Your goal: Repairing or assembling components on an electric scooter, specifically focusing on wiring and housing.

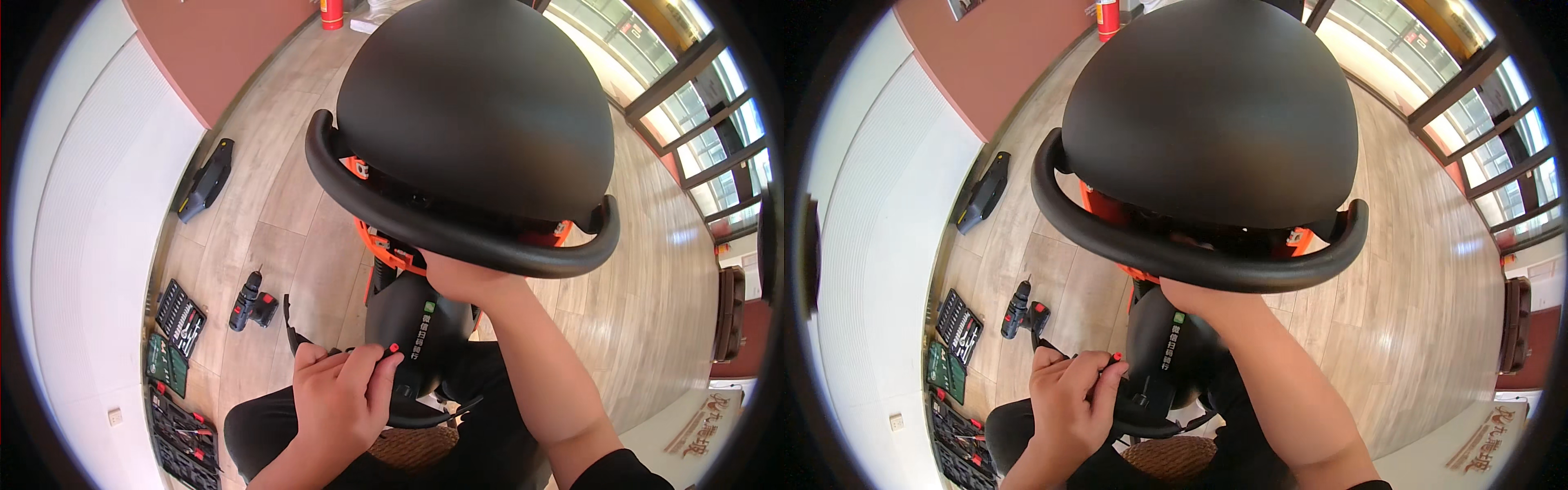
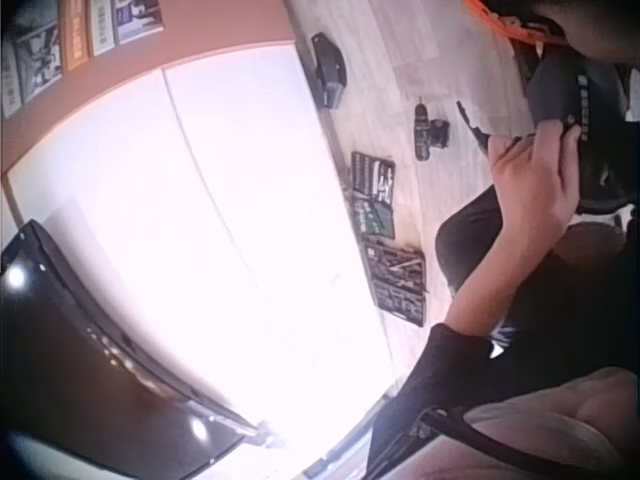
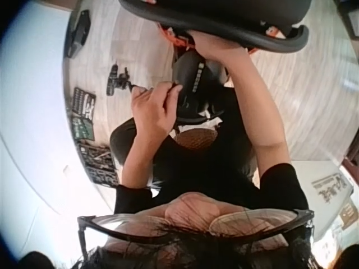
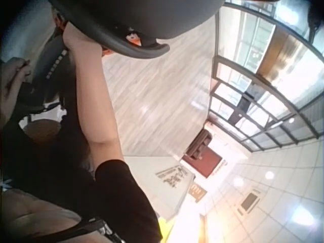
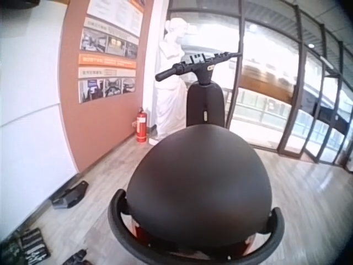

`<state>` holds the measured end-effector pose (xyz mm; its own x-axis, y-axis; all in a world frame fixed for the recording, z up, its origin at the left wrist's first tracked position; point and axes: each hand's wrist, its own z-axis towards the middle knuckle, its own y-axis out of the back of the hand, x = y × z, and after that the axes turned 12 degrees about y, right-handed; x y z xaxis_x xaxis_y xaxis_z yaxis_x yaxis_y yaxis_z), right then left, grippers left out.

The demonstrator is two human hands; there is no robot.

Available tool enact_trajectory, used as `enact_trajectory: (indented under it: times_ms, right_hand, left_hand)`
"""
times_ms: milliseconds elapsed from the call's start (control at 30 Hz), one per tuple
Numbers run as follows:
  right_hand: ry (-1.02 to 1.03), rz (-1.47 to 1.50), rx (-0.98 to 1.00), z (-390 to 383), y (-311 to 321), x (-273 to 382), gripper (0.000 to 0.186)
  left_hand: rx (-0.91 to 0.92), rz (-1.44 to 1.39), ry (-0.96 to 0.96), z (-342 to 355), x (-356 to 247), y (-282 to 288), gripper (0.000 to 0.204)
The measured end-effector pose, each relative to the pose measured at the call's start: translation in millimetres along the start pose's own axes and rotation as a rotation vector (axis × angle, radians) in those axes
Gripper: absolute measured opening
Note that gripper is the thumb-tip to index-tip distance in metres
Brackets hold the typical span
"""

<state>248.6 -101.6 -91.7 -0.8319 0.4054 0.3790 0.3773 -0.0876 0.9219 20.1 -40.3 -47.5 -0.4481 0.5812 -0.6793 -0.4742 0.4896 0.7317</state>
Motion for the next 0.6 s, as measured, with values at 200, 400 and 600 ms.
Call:
enact_trajectory:
  times_ms: [200, 400, 600]
  right_hand:
    - [0.153, -0.066, -0.380, 10.7, -4.9, 3.1, 0.022]
    - [0.124, -0.109, -0.376, 14.9, -0.7, 6.1, 0.021]
    - [0.230, -0.196, -0.381, 12.4, -10.5, -5.3, 0.024]
  left_hand:
    - [-0.007, 0.000, -0.013, -1.7, -0.8, -0.1, 0.014]
    - [-0.028, -0.009, -0.009, -3.0, 0.2, -1.8, 0.014]
    - [-0.075, -0.008, -0.022, -1.8, 6.2, -1.3, 0.014]
